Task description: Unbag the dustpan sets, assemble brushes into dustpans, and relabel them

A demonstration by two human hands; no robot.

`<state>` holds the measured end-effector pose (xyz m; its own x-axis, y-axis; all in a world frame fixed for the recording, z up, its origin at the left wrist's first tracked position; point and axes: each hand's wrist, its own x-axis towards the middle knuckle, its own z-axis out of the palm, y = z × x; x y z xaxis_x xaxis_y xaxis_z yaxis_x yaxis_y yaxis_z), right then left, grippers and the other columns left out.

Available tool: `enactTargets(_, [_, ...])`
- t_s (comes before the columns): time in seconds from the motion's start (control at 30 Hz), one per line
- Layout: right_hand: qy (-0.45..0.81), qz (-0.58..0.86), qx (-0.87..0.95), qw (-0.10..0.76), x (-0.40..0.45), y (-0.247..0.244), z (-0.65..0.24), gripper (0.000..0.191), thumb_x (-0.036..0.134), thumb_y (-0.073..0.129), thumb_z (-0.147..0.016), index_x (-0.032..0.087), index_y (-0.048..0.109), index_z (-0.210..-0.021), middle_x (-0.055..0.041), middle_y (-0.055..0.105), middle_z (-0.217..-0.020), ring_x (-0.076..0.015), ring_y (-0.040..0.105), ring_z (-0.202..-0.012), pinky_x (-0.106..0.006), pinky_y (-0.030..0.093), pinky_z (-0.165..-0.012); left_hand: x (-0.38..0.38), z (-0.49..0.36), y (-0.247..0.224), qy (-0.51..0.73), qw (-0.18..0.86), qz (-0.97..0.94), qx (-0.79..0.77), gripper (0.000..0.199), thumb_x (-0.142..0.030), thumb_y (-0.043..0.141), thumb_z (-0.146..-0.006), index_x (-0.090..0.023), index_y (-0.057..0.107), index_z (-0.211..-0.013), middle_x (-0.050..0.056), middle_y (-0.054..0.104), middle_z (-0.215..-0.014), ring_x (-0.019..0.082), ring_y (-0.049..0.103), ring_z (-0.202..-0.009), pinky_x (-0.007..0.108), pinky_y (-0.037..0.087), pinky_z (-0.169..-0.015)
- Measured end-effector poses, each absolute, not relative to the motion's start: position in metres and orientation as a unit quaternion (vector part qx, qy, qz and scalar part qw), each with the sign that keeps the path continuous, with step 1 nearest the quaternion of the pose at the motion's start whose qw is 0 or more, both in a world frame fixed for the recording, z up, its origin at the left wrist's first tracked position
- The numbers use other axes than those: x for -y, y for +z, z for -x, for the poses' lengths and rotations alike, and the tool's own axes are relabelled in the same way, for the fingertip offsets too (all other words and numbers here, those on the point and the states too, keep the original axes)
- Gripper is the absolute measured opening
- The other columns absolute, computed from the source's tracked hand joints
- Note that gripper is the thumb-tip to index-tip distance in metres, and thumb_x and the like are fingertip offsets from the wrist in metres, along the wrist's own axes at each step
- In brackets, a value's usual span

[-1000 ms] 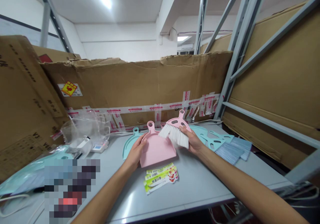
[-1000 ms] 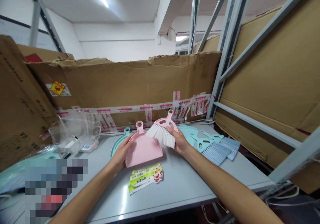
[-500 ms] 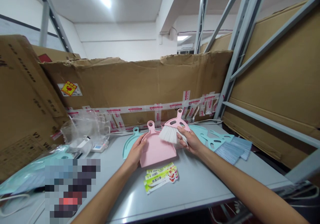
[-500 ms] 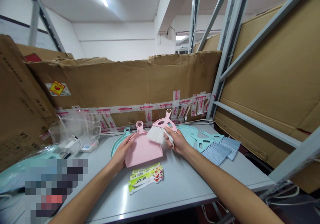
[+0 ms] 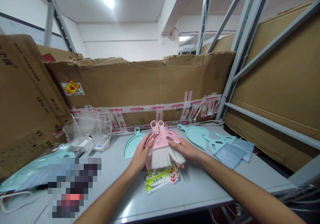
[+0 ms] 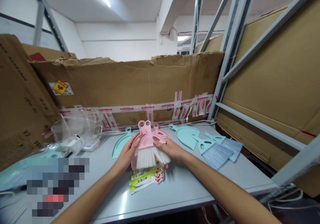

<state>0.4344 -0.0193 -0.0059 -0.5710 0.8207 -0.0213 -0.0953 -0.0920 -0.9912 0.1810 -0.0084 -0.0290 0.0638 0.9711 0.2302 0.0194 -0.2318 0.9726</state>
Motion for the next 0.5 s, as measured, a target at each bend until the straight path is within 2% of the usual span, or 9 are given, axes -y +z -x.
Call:
enactTargets(0.17, [0.664,0.313,0.590,0.336,0.021,-0.007,-0.427,0.051,0.070,0.079,-0.095,0.020,0.077,-0.102,-0.0053,0.080,-0.074,-0.0150,0.067,-0.043,-0.020,0.049,-0.036,0.018,-0.188,-0.025,0.511,0.414,-0.643,-0.393,0.059,-0.064,0.076,-0.099,-0.024,0.079,-0.143,0.012,0.074,-0.153,0.036,0.064,-0.146,0.047,0.046,-0.126])
enactTargets(0.3, [0.657,0.314,0.584,0.359,0.021,-0.008,-0.424,0.051,0.070,0.081,-0.094,0.023,0.076,-0.114,-0.0051,0.083,-0.081,-0.0189,0.075,-0.052,-0.022,0.054,-0.040,0.019,-0.189,-0.024,0.531,0.378,-0.643,-0.403,0.054,-0.060,0.078,-0.098,-0.023,0.082,-0.137,0.011,0.078,-0.145,0.036,0.068,-0.138,0.046,0.049,-0.123])
enactTargets(0.4, [0.623,0.316,0.614,0.368,0.020,-0.006,-0.426,0.051,0.073,0.075,-0.097,0.023,0.076,-0.101,-0.0034,0.081,-0.078,-0.0219,0.077,-0.059,-0.027,0.059,-0.044,0.018,-0.188,-0.022,0.545,0.378,-0.624,-0.411,0.054,-0.061,0.077,-0.099,-0.022,0.082,-0.136,0.011,0.079,-0.145,0.035,0.069,-0.137,0.046,0.049,-0.122])
enactTargets(0.5, [0.528,0.368,0.640,0.420,0.018,-0.003,-0.433,0.053,0.074,0.074,-0.096,0.022,0.077,-0.089,-0.0017,0.075,-0.068,-0.0199,0.068,-0.049,-0.030,0.056,-0.042,0.017,-0.185,-0.017,0.556,0.388,-0.610,-0.411,0.056,-0.063,0.076,-0.099,-0.022,0.081,-0.136,0.011,0.079,-0.144,0.036,0.069,-0.137,0.046,0.050,-0.120])
